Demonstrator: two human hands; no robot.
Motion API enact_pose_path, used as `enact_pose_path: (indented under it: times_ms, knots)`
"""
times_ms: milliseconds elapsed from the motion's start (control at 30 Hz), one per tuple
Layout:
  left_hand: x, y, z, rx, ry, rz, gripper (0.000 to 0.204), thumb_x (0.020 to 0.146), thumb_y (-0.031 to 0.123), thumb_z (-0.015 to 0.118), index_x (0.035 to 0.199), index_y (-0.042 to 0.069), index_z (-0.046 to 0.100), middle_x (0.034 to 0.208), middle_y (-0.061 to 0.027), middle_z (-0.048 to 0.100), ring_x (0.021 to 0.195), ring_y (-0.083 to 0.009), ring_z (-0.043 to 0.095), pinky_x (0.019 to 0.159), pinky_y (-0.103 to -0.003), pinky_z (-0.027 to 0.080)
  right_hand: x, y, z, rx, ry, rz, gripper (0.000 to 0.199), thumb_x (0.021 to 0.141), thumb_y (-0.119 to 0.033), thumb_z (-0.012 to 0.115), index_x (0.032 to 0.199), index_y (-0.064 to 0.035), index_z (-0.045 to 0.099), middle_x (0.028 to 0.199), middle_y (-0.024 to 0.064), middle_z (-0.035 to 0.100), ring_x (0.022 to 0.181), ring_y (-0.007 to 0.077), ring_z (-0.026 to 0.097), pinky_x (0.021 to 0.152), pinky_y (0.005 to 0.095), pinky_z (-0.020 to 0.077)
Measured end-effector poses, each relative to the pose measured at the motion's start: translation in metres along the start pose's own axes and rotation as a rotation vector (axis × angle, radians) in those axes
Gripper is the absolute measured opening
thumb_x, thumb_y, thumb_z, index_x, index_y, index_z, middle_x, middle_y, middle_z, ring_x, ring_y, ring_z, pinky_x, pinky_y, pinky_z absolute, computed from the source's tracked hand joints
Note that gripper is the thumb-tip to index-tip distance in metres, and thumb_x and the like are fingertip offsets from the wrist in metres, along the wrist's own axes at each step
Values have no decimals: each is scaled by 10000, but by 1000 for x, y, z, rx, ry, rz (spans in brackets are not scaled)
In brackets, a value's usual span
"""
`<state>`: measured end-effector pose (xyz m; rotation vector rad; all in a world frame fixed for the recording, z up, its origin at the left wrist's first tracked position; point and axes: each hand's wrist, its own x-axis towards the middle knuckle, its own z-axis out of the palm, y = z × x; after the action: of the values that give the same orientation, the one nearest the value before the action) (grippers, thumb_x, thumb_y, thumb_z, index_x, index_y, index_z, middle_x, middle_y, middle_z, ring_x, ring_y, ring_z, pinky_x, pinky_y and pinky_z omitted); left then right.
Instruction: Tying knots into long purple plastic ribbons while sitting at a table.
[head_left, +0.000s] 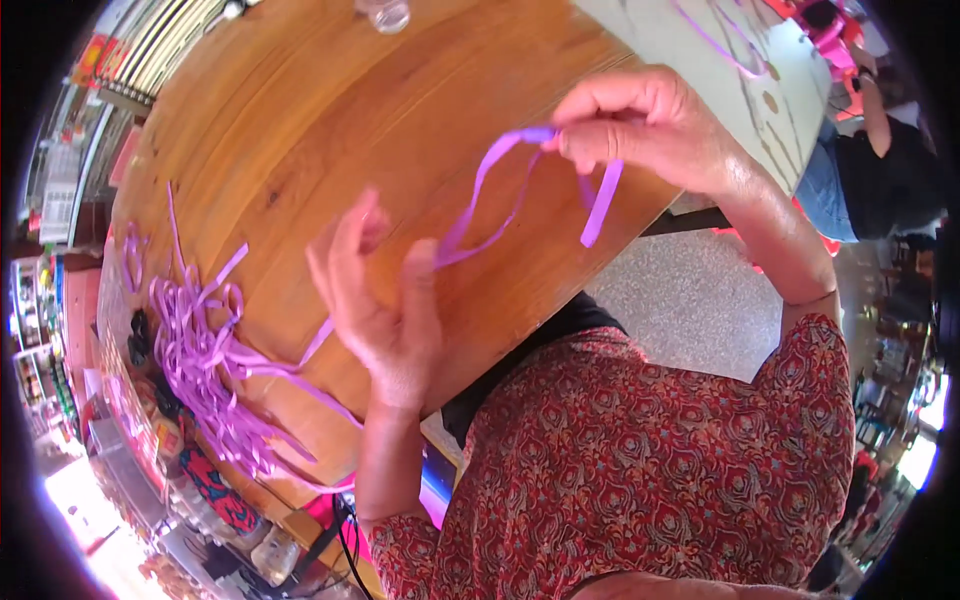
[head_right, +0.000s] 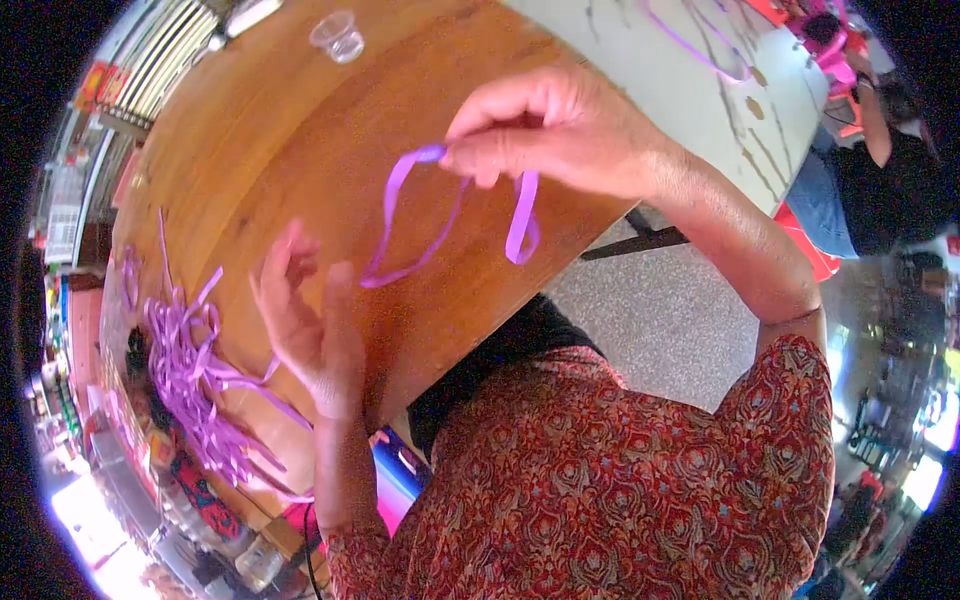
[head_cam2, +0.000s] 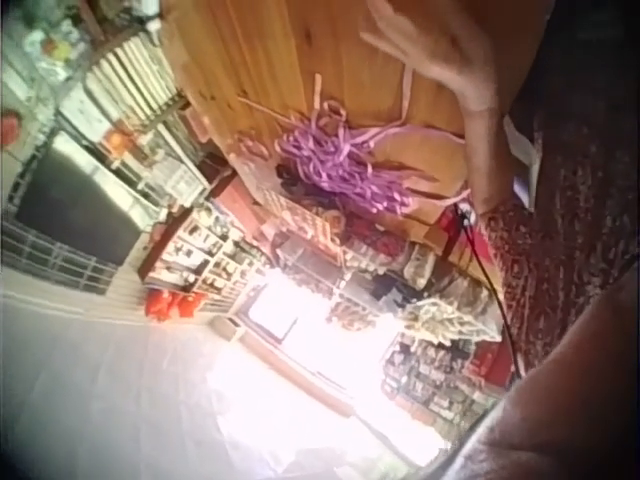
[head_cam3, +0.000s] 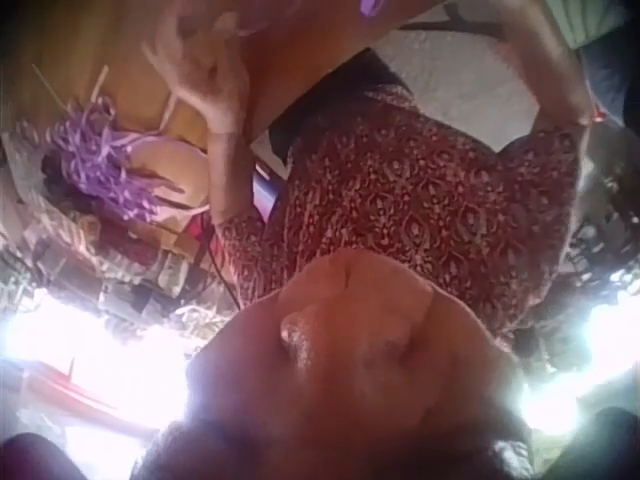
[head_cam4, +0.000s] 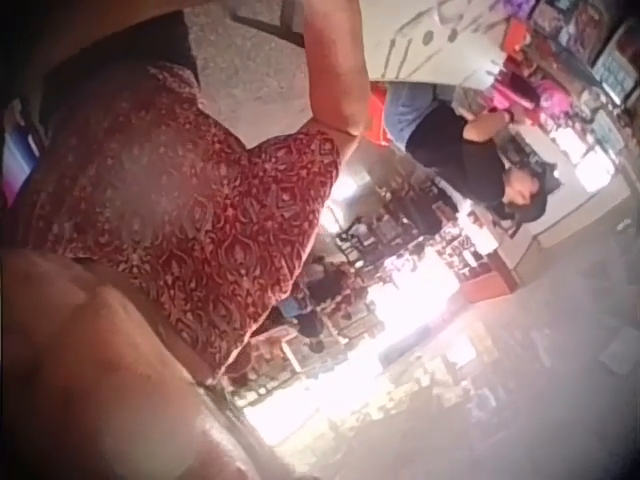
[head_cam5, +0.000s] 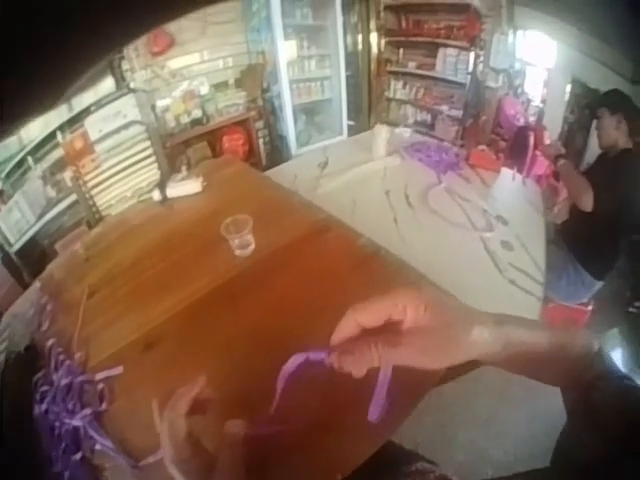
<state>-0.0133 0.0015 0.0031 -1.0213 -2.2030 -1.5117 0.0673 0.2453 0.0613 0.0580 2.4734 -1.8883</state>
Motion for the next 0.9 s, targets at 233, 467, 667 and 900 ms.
enact_pose_path:
  times_ms: [233, 467, 667, 900]
  knots:
    - [-8, 14, 4, -58, -122, -80, 265, 768, -31, 610, 1031, -8, 592, 868, -92, 558, 785, -188, 518, 732, -288, 437, -31, 31, -143, -77, 749, -44, 139, 811, -97, 605, 931, -39, 645, 827, 25, 612, 760, 112, 556, 679, 251, 434]
    - [-5, 15, 8, -23, -148, -73, 192, 779, -51, 595, 965, -4, 613, 839, -98, 565, 754, -183, 538, 687, -261, 447, -62, 47, -261, -697, 1010, -281, 182, 825, -122, 585, 960, -11, 637, 877, 38, 636, 748, 83, 551, 618, 246, 436]
    - [-3, 11, 8, 12, -149, 61, 140, 745, -12, 655, 882, 10, 633, 795, -126, 582, 736, -259, 585, 623, -312, 477, -64, 81, -246, -1062, 996, 35, 396, 871, -294, 588, 1187, -55, 565, 1151, 85, 602, 1049, 142, 552, 914, 257, 399]
    - [-13, 6, 4, -23, -276, 449, 207, 660, 236, 730, 676, 96, 578, 672, -39, 490, 617, -196, 520, 561, -326, 389, 30, 50, -57, -540, 316, -299, 176, 868, -37, 557, 1027, -12, 628, 1018, 48, 625, 983, 125, 567, 864, 231, 425]
